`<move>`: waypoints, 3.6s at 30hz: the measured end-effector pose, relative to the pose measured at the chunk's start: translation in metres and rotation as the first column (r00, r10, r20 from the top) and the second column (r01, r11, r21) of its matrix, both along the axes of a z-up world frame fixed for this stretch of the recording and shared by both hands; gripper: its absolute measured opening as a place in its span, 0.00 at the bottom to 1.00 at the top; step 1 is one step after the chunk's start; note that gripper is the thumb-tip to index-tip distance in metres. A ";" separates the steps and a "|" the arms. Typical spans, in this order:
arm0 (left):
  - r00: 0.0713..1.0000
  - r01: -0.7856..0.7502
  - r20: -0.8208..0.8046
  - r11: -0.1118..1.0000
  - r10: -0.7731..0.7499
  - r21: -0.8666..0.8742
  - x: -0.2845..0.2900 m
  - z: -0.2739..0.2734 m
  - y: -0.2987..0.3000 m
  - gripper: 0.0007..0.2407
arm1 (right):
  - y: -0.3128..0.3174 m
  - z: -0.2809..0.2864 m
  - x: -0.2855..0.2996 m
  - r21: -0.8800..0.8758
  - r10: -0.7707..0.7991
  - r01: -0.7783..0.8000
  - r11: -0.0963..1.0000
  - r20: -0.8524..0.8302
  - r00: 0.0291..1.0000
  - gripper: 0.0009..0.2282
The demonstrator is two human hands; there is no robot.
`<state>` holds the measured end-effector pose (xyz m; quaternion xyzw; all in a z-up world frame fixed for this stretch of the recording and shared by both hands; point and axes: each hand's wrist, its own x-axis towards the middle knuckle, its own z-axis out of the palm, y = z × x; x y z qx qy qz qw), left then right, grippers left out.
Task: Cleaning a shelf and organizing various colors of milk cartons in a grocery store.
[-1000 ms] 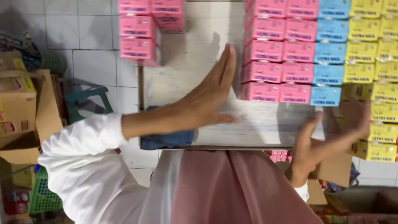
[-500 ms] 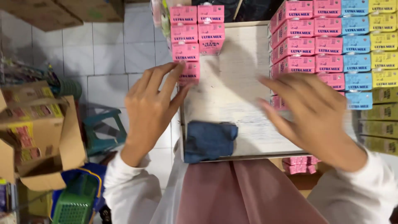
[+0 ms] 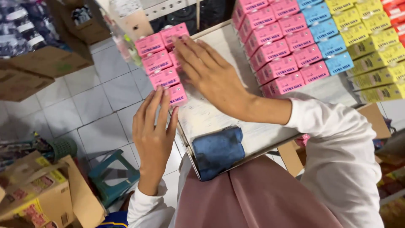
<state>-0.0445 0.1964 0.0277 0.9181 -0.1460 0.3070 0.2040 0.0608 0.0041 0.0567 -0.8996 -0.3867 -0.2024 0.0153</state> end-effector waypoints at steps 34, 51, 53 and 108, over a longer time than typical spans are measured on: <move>0.954 0.135 -0.266 0.990 -0.138 -0.032 -0.012 0.051 -0.057 0.22 | -0.228 0.068 -0.115 -0.018 -0.255 0.257 0.966 -0.217 0.942 0.19; 0.822 0.569 -0.133 0.796 -0.553 0.208 0.023 -0.003 -0.174 0.14 | -0.246 0.024 -0.101 0.282 -0.219 0.303 0.910 -0.293 0.931 0.20; 0.873 0.480 -0.117 0.877 -0.474 0.032 0.020 -0.007 -0.176 0.15 | -0.247 0.023 -0.101 0.251 -0.239 0.303 0.919 -0.255 0.937 0.20; 0.999 0.048 0.032 0.978 -0.042 -0.203 0.021 -0.024 0.013 0.17 | -0.049 0.092 0.006 0.026 0.181 -0.179 0.983 -0.222 0.958 0.17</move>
